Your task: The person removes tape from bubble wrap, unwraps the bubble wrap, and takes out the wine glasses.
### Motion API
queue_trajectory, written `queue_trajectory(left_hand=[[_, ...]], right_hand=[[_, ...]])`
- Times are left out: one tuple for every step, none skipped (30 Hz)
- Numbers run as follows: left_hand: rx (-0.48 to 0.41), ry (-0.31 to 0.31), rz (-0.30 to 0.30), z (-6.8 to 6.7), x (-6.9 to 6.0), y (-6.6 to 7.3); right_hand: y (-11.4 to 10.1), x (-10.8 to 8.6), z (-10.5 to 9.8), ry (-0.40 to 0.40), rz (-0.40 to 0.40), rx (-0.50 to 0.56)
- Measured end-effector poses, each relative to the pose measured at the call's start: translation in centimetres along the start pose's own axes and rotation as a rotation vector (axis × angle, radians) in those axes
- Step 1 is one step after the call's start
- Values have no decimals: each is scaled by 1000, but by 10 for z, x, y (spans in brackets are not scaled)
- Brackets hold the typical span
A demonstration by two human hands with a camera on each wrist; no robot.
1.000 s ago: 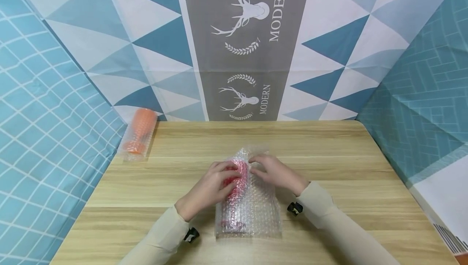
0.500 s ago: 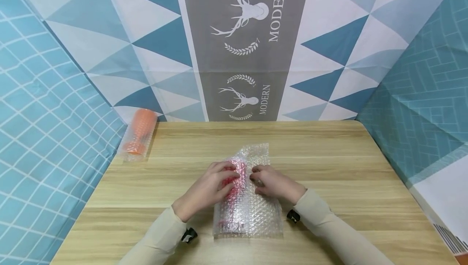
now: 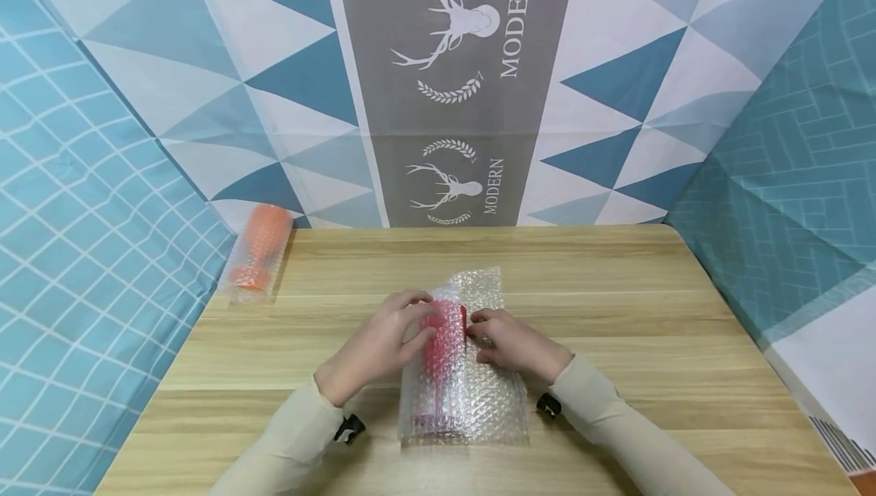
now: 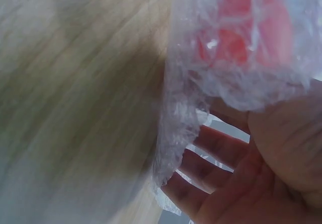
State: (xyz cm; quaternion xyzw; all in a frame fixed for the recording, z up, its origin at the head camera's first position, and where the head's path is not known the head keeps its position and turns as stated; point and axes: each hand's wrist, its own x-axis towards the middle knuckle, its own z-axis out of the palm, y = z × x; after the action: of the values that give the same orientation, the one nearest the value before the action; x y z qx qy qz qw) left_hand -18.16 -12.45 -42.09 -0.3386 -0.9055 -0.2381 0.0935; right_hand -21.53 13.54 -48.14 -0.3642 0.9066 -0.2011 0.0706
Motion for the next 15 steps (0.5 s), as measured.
queue_trajectory(left_hand=[[2, 8, 4, -2, 1, 0], [4, 18, 9, -4, 3, 0], [10, 28, 11, -6, 4, 0], [15, 37, 14, -7, 6, 0], [23, 45, 16, -9, 8, 0], [32, 50, 15, -10, 10, -1], [37, 54, 16, -11, 13, -1], [42, 55, 15, -12, 16, -1], [47, 52, 12, -13, 19, -1], [51, 47, 12, -14, 23, -1], [57, 38, 9, -14, 27, -1], [60, 27, 5, -15, 31, -1], [67, 15, 1, -16, 35, -1], [76, 1, -4, -16, 39, -1], [86, -12, -10, -17, 43, 0]], right_hand=[[1, 0, 0, 0, 0, 3], [1, 0, 0, 1, -1, 5], [2, 0, 1, 1, -2, 7], [2, 0, 1, 3, -5, 10], [2, 1, 1, 4, -7, 14], [3, 1, 2, 4, -8, 16], [3, 1, 2, 6, -9, 20], [3, 1, 2, 7, -10, 22], [4, 1, 2, 10, -10, 22], [4, 1, 2, 12, -11, 23], [4, 1, 2, 13, -10, 24], [4, 1, 2, 13, -10, 27], [5, 1, 2, 13, -10, 27], [5, 1, 2, 12, -8, 27], [4, 2, 1, 14, -9, 27]])
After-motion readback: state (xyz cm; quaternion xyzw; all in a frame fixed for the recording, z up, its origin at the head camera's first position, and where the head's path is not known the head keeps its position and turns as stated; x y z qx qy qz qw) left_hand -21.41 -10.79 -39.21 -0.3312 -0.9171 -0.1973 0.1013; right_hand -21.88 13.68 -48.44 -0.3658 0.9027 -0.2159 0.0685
